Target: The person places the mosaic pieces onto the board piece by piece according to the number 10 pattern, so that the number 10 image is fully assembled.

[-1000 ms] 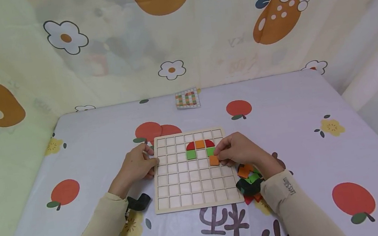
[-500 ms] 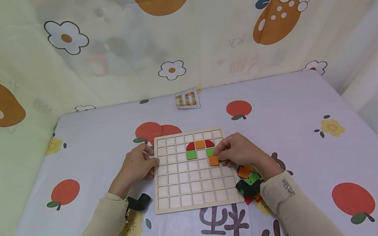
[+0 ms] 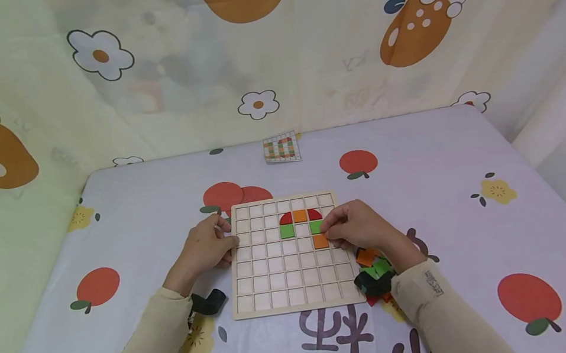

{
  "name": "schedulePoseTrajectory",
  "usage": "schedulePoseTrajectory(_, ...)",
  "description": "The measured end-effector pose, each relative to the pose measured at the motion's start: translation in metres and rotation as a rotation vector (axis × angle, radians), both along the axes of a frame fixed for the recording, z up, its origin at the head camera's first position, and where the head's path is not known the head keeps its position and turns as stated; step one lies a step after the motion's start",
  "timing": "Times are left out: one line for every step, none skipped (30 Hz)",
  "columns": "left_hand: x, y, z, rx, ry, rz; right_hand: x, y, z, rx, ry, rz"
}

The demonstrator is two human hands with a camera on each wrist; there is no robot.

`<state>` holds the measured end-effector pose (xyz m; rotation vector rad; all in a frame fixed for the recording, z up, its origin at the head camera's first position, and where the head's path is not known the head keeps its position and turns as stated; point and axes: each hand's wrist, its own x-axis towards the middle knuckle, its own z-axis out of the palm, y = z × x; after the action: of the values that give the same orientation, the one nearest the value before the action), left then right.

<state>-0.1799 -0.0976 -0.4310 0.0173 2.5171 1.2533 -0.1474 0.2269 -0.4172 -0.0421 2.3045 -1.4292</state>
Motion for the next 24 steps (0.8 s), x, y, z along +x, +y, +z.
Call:
schedulePoseTrajectory(0.0,0.0,0.0,0.001,-0.001,0.0,0.002,0.001,0.0,-0.001,0.001,-0.015)
schedulePoseTrajectory(0.0,0.0,0.0,0.001,-0.002,-0.001,0.003,0.003,0.0,0.002,0.003,-0.033)
schedulePoseTrajectory(0.0,0.0,0.0,0.001,-0.003,0.001,0.006,0.004,0.001,0.009,0.009,-0.051)
schedulePoseTrajectory(0.0,-0.001,0.0,0.0,-0.005,0.002,0.008,0.007,0.001,0.021,0.015,-0.069)
schedulePoseTrajectory(0.0,-0.001,0.0,-0.002,-0.008,0.003,0.01,0.009,0.001,0.045,0.025,-0.088)
schedulePoseTrajectory(-0.001,0.0,0.0,-0.003,-0.009,0.003,0.014,0.013,0.002,0.077,0.031,-0.108)
schedulePoseTrajectory(-0.001,0.0,0.0,-0.006,-0.011,0.003,0.018,0.017,0.003,0.111,0.037,-0.124)
schedulePoseTrajectory(-0.001,0.0,0.0,-0.008,-0.011,0.002,0.022,0.021,0.004,0.147,0.047,-0.134)
schedulePoseTrajectory(-0.001,0.001,0.0,-0.012,-0.011,0.003,0.026,0.025,0.005,0.185,0.054,-0.142)
schedulePoseTrajectory(-0.001,0.001,0.0,-0.015,-0.012,0.003,0.03,0.03,0.005,0.218,0.06,-0.149)
schedulePoseTrajectory(0.0,0.001,0.001,-0.016,-0.012,0.004,0.034,0.034,0.005,0.25,0.063,-0.154)
schedulePoseTrajectory(0.0,0.001,0.001,-0.018,-0.01,0.004,0.037,0.038,0.005,0.274,0.057,-0.162)
schedulePoseTrajectory(0.0,0.001,0.001,-0.019,-0.009,0.005,0.041,0.042,0.005,0.291,0.049,-0.173)
schedulePoseTrajectory(0.0,0.001,0.001,-0.019,-0.009,0.006,0.044,0.046,0.005,0.305,0.042,-0.18)
schedulePoseTrajectory(0.001,0.001,0.002,-0.018,-0.009,0.007,0.047,0.049,0.004,0.313,0.031,-0.184)
schedulePoseTrajectory(0.001,0.001,0.002,-0.017,-0.007,0.008,0.05,0.052,0.003,0.317,0.022,-0.186)
schedulePoseTrajectory(0.001,0.001,0.002,-0.017,-0.006,0.009,0.052,0.054,0.003,0.32,0.011,-0.188)
schedulePoseTrajectory(0.001,0.001,0.002,-0.018,-0.006,0.01,0.054,0.055,0.002,0.323,0.002,-0.192)
schedulePoseTrajectory(0.001,0.001,0.002,-0.018,-0.005,0.012,0.055,0.056,0.001,0.326,0.002,-0.193)
schedulePoseTrajectory(0.002,0.002,0.002,-0.018,-0.005,0.013,0.057,0.056,0.001,0.331,0.004,-0.192)
schedulePoseTrajectory(0.002,0.002,0.002,-0.019,-0.006,0.014,0.058,0.056,0.0,0.337,0.013,-0.19)
schedulePoseTrajectory(0.002,0.002,0.001,-0.02,-0.006,0.015,0.059,0.056,-0.001,0.343,0.021,-0.192)
schedulePoseTrajectory(0.002,0.002,0.001,-0.019,-0.007,0.017,0.059,0.055,-0.001,0.355,0.033,-0.194)
schedulePoseTrajectory(0.002,0.002,0.001,-0.018,-0.007,0.017,0.06,0.054,-0.001,0.368,0.044,-0.198)
